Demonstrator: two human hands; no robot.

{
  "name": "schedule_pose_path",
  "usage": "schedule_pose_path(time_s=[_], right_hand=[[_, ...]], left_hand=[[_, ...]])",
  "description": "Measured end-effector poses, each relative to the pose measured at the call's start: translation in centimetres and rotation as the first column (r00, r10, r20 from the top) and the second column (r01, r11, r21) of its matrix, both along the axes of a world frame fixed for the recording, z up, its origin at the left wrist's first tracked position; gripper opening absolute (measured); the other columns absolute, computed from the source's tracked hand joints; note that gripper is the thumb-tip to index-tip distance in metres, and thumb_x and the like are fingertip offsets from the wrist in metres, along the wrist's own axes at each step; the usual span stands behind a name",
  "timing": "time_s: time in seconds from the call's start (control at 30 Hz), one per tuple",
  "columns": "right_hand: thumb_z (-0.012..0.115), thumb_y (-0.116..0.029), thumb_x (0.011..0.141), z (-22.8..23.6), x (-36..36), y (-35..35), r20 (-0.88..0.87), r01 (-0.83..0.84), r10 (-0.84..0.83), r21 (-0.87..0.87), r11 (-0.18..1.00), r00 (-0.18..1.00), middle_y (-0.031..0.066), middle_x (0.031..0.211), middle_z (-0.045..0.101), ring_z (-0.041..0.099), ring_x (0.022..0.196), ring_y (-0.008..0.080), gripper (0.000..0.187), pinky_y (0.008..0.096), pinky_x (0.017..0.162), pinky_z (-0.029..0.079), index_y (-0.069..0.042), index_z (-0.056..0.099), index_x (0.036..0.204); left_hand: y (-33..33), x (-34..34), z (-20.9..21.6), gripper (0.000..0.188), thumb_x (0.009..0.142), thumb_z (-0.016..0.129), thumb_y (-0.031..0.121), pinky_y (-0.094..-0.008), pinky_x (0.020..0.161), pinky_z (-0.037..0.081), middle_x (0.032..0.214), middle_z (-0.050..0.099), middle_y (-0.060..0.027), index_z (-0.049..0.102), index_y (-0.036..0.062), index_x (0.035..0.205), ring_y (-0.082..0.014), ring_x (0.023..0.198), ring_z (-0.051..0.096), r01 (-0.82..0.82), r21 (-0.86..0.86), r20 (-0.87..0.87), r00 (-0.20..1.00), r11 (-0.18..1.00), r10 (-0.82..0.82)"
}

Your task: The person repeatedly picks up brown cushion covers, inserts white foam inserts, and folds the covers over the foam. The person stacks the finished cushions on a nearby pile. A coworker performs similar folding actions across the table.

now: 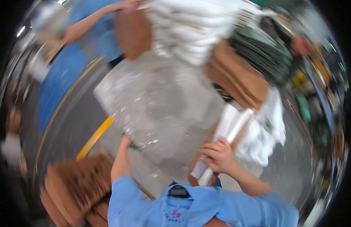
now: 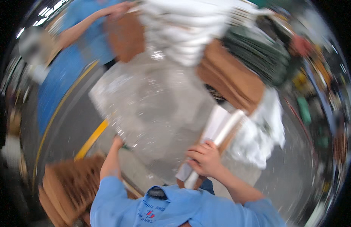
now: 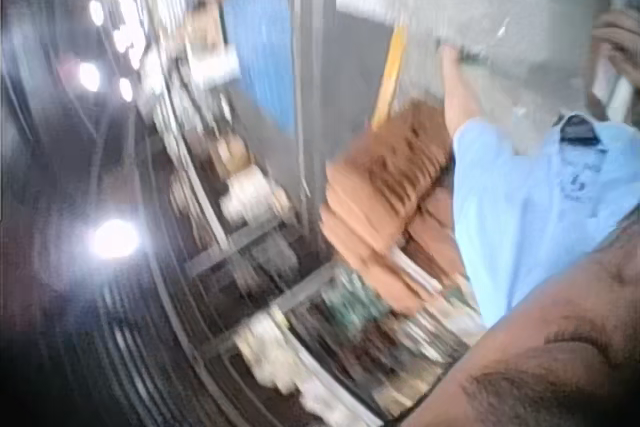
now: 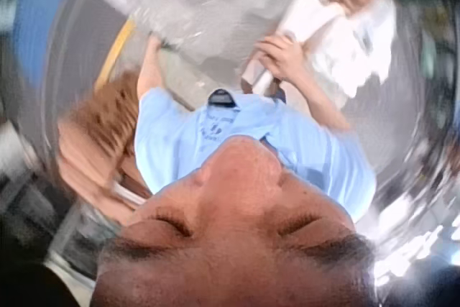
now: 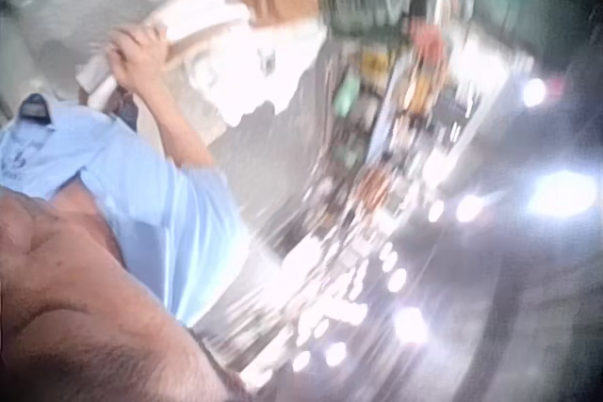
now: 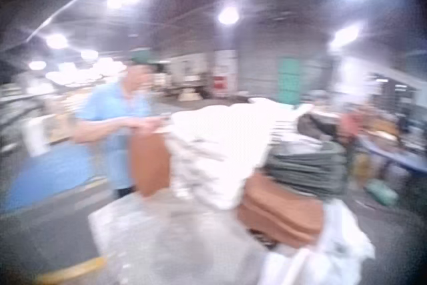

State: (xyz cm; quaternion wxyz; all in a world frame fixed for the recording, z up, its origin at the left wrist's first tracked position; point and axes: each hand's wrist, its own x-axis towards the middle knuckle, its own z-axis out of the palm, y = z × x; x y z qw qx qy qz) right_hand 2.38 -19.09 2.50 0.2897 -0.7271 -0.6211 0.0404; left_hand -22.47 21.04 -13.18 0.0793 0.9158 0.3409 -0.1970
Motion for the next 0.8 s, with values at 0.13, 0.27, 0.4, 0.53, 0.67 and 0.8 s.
schedule_pose_path(time_s=[0.13,0.27,0.4,0.53,0.67,0.8], right_hand=[[0.082,-0.028,0.079,-0.1,0.0,-0.2,-0.041,0.023,-0.021,0.059,0.998,0.999,-0.0007,0.105,0.073,0.068,0.096,0.0194,0.026,0.0460,0.100,0.043,-0.016,0.075,0.102],[0.082,-0.028,0.080,-0.3,0.0,-0.6,-0.067,0.020,-0.012,0.125,0.992,0.998,-0.0009,0.104,0.073,0.068,0.095,0.0197,0.025,0.0453,0.102,0.042,-0.016,0.076,0.100],[0.081,-0.030,0.083,-0.4,-0.2,-0.5,-0.068,0.014,-0.007,0.104,0.994,0.998,0.0005,0.096,0.072,0.068,0.092,0.0209,0.023,0.0440,0.100,0.042,-0.015,0.076,0.100],[0.078,-0.033,0.086,-1.1,-0.2,-1.0,-0.108,0.008,-0.005,0.031,0.999,0.994,0.0027,0.089,0.072,0.067,0.090,0.0230,0.024,0.0441,0.097,0.041,-0.014,0.076,0.101],[0.075,-0.036,0.089,-1.5,0.0,-1.3,-0.106,-0.013,0.013,0.005,1.000,0.994,0.0043,0.088,0.071,0.068,0.090,0.0245,0.026,0.0448,0.096,0.040,-0.013,0.076,0.102],[0.074,-0.036,0.090,-0.7,-0.1,-0.5,-0.079,-0.093,0.094,0.026,0.995,0.992,0.0048,0.088,0.071,0.067,0.092,0.0260,0.027,0.0438,0.095,0.041,-0.013,0.076,0.104]], left_hand=[[-1.0,1.0,2.1,0.040,0.088,0.069,0.032,-0.0498,0.097,0.054,0.120,0.072,-0.0238,0.075,0.0043,0.117,-0.0418,0.113,0.069,-0.563,-0.019,0.153,0.815,0.826,0.559],[-1.6,0.0,4.3,0.035,0.095,0.067,0.025,-0.0501,0.098,0.052,0.134,0.065,-0.0244,0.073,0.0037,0.122,-0.0414,0.119,0.064,-0.784,0.105,0.614,0.535,0.612,0.581],[-2.7,3.8,5.3,0.033,0.105,0.059,0.020,-0.0423,0.099,0.051,0.130,0.067,-0.0221,0.065,0.0014,0.132,-0.0318,0.116,0.066,-0.639,-0.159,0.942,0.131,0.753,0.310],[-11.5,18.1,8.9,0.032,0.110,0.055,0.021,-0.0360,0.099,0.049,0.112,0.074,-0.0127,0.063,0.0016,0.134,-0.0191,0.108,0.067,0.069,-0.556,0.822,0.196,0.828,0.535],[-21.0,31.8,14.6,0.037,0.110,0.055,0.022,-0.0313,0.106,0.045,0.127,0.071,-0.0117,0.060,0.0015,0.140,-0.0170,0.120,0.063,0.594,-0.647,0.761,0.467,0.479,0.450],[-25.1,41.0,15.0,0.040,0.109,0.054,0.024,-0.0317,0.111,0.041,0.137,0.066,-0.0077,0.060,0.0010,0.142,-0.0155,0.130,0.055,0.618,-0.763,0.647,0.727,0.192,0.232]])
